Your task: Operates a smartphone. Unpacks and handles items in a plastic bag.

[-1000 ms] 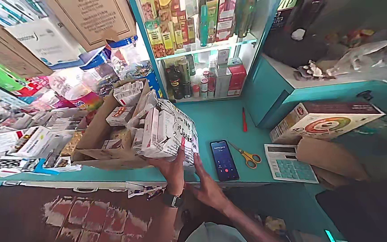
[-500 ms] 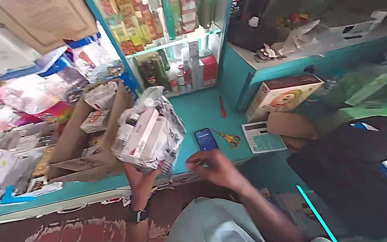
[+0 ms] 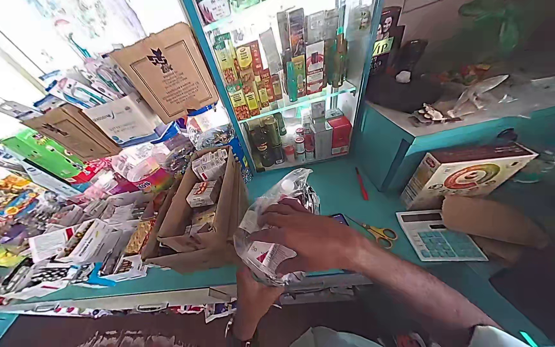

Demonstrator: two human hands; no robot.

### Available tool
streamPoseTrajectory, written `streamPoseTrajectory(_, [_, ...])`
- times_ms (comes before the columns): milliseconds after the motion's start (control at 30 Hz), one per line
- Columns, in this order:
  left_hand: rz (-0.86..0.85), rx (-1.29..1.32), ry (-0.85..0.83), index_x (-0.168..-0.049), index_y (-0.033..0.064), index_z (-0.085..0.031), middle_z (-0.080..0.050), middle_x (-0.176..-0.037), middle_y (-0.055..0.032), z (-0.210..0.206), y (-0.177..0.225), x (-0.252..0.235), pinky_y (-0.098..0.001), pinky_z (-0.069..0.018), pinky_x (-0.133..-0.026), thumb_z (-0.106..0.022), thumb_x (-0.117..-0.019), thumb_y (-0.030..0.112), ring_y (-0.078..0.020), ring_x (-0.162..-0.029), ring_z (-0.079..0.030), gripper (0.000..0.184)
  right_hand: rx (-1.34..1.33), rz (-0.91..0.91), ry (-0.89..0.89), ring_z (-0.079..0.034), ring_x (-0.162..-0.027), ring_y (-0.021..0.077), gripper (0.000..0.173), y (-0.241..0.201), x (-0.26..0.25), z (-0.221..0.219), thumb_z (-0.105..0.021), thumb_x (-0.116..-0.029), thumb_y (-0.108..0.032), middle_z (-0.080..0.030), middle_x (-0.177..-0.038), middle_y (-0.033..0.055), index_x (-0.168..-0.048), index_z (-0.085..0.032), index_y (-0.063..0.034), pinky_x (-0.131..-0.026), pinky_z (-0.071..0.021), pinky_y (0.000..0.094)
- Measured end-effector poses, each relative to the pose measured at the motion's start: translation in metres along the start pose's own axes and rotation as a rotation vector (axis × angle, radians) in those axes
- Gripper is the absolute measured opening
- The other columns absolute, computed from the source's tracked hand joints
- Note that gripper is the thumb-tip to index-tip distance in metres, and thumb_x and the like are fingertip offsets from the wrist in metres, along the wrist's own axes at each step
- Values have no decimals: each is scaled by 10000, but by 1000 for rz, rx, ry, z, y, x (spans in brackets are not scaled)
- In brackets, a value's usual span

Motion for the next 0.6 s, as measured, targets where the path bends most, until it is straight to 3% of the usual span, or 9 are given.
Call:
streamPoseTrajectory(67, [-46,-8,34,-1355,-192,-372,-648,-1237,-170,4,-2,0,-201,-522,-988,-938,-542,254,-7,-1128,-630,1086,-17,52,63,-528,-1323,353,595,-7,-6,-6,-841,-830,-347,-656,-1275,108,-1367,-622,-212,-1152,-299,647])
streamPoseTrajectory(100, [-100,8,80,-1411,-170,-301,-600,-1304,-175,4,-2,2,-210,-514,-1002,-934,-567,250,-8,-1173,-604,1136,-35,89,131,-577,-1258,339,514,-9,-8,-7,-836,-835,-302,-688,-1205,92,-1302,-654,-190,-1120,-351,628])
streamPoseTrajectory(167, [-231,29,105,-1592,46,11,-279,-1599,-164,2,7,-1,-240,-404,-1137,-929,-633,250,-36,-1412,-403,1358,-67,143,250,-612,-1182,308,416,-10,-5,-4,-838,-828,-203,-710,-1120,57,-1206,-668,-168,-1081,-383,593])
streamPoseTrajectory(200, [-273,23,111,-1612,142,52,-199,-1646,-128,2,14,-7,-252,-383,-1158,-925,-653,261,-46,-1449,-357,1374,-64,162,288,-613,-1181,302,412,-10,-2,1,-840,-821,-156,-713,-1102,43,-1193,-662,-168,-1083,-378,595])
streamPoseTrajectory(300, [-262,-2,105,-1584,104,-213,-386,-1555,-110,8,13,-12,-259,-464,-1096,-926,-685,272,-80,-1368,-470,1159,-71,187,353,-603,-1193,306,415,-10,8,14,-811,-827,-78,-719,-1103,34,-1208,-670,-164,-1082,-373,589])
streamPoseTrajectory(367, [-239,-10,98,-1533,59,-318,-449,-1494,-119,8,8,-11,-253,-476,-1077,-922,-684,261,-84,-1336,-496,1061,-88,181,395,-598,-1204,289,369,-6,18,20,-769,-875,-93,-701,-1152,51,-1225,-675,-160,-1071,-419,532])
streamPoseTrajectory(433, [-220,15,92,-1507,28,-340,-445,-1484,-138,5,8,-12,-250,-473,-1077,-912,-667,225,-87,-1334,-492,1035,-135,161,509,-590,-1215,271,379,0,33,29,-720,-914,-101,-682,-1209,83,-1289,-675,-133,-1064,-457,454])
streamPoseTrajectory(500, [-208,37,92,-1516,44,-346,-423,-1504,-138,3,7,-12,-245,-476,-1075,-908,-660,214,-84,-1344,-485,1038,-263,105,754,-582,-1230,201,454,14,59,41,-693,-919,-115,-650,-1284,69,-1368,-630,-108,-1047,-496,383])
streamPoseTrajectory(600, [-177,37,109,-1520,51,-356,-398,-1529,-169,4,2,-10,-255,-474,-1078,-910,-663,248,-114,-1366,-470,1039,-472,-23,1184,-614,-1180,85,450,61,114,50,-659,-980,-148,-582,-1341,-61,-1400,-505,-204,-974,-577,314])
Point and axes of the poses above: each hand's wrist, its own x-axis away from the middle knuckle, its own z-axis out of the back of the hand, y = z × x, the point moved 6 cm from there along -x, towards the middle knuckle
